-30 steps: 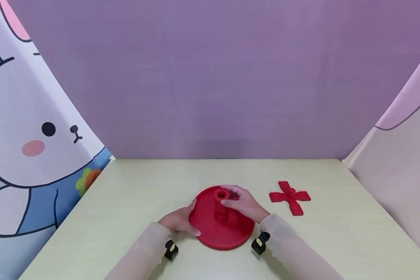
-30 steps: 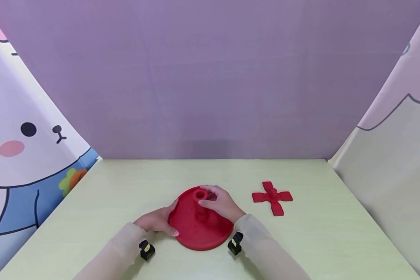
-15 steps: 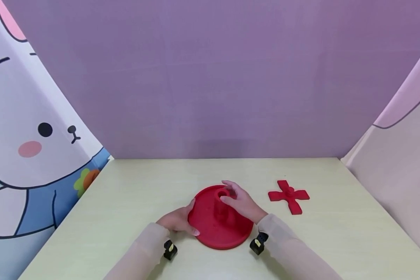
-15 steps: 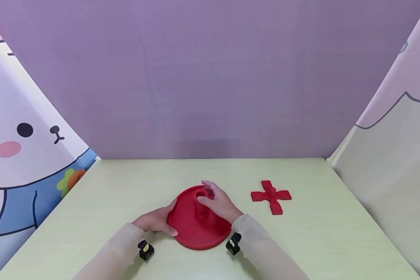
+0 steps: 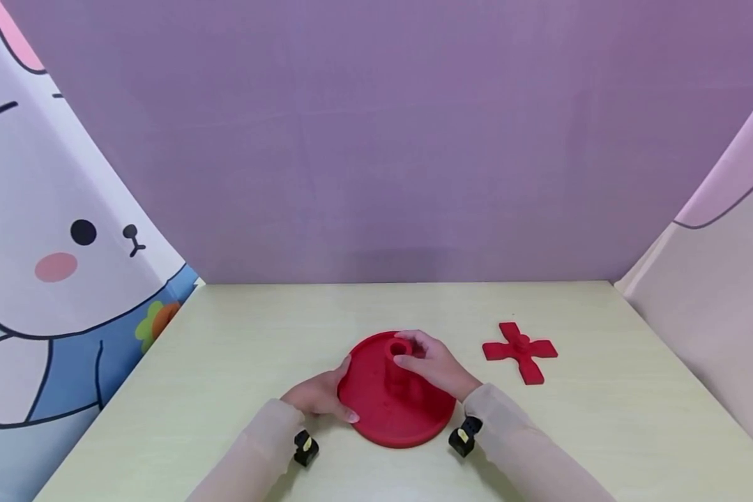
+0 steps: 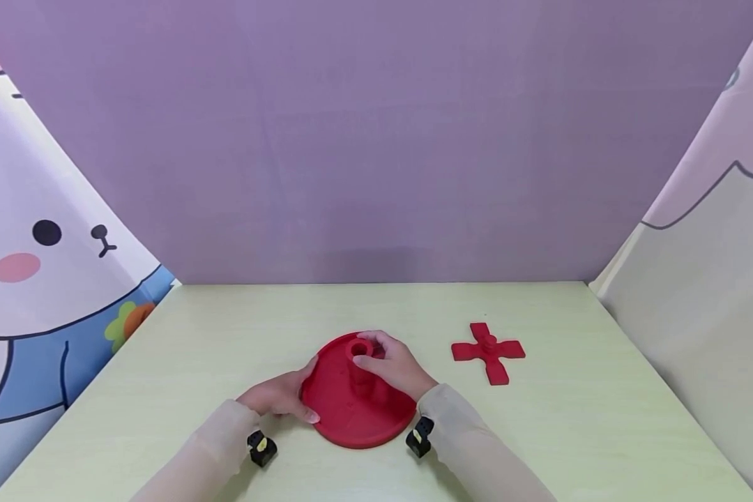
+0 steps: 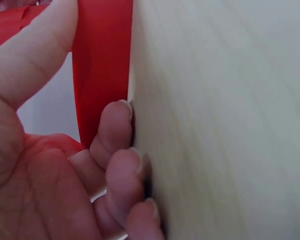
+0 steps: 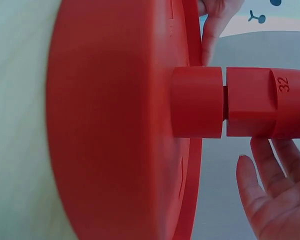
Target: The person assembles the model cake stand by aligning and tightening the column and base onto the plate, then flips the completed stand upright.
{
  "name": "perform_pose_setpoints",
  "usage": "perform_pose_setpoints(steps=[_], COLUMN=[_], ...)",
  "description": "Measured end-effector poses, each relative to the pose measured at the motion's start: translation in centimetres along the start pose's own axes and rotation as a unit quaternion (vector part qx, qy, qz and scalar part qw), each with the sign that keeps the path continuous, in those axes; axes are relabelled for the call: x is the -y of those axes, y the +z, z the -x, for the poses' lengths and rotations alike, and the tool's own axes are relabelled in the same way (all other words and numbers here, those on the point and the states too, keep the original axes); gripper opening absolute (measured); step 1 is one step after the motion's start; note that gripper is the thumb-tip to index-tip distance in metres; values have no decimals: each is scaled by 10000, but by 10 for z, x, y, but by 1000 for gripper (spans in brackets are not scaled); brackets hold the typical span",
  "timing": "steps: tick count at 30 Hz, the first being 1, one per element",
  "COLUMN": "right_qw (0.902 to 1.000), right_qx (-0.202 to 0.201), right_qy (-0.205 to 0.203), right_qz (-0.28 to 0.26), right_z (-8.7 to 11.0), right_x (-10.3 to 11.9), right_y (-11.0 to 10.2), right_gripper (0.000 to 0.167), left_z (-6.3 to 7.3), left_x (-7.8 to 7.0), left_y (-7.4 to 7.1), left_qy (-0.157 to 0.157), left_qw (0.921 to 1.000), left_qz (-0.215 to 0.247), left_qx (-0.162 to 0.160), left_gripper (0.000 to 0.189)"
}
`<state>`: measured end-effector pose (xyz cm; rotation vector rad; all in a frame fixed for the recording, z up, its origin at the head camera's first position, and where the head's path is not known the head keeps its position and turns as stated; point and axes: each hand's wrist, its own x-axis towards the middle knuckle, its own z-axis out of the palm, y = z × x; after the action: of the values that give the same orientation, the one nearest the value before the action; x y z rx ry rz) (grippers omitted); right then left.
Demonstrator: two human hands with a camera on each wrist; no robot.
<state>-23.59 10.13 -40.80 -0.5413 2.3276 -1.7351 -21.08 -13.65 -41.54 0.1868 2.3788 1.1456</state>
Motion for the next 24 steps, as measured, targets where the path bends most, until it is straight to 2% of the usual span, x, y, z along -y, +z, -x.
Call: perform_pose_setpoints(steps=[6, 14, 24], right_qw=[9995, 9998, 9991], right_qx=[-254, 11, -202], right_qy=[-43, -184, -112], right_qz=[164, 76, 355], right_z=[0, 4, 1], right_x=[3, 2, 1], right_y=[0, -5, -3], right_gripper=[48, 48, 48], left_z=[-1, -3, -5], left_x=[-2, -3, -6], left_y=[1, 2, 2], left_qy=[-79, -226, -438], left_qw=[9999, 9993, 9984], left_qz=[-63, -249, -273], left_qx=[-52, -189, -234], left_gripper=[110, 110, 112])
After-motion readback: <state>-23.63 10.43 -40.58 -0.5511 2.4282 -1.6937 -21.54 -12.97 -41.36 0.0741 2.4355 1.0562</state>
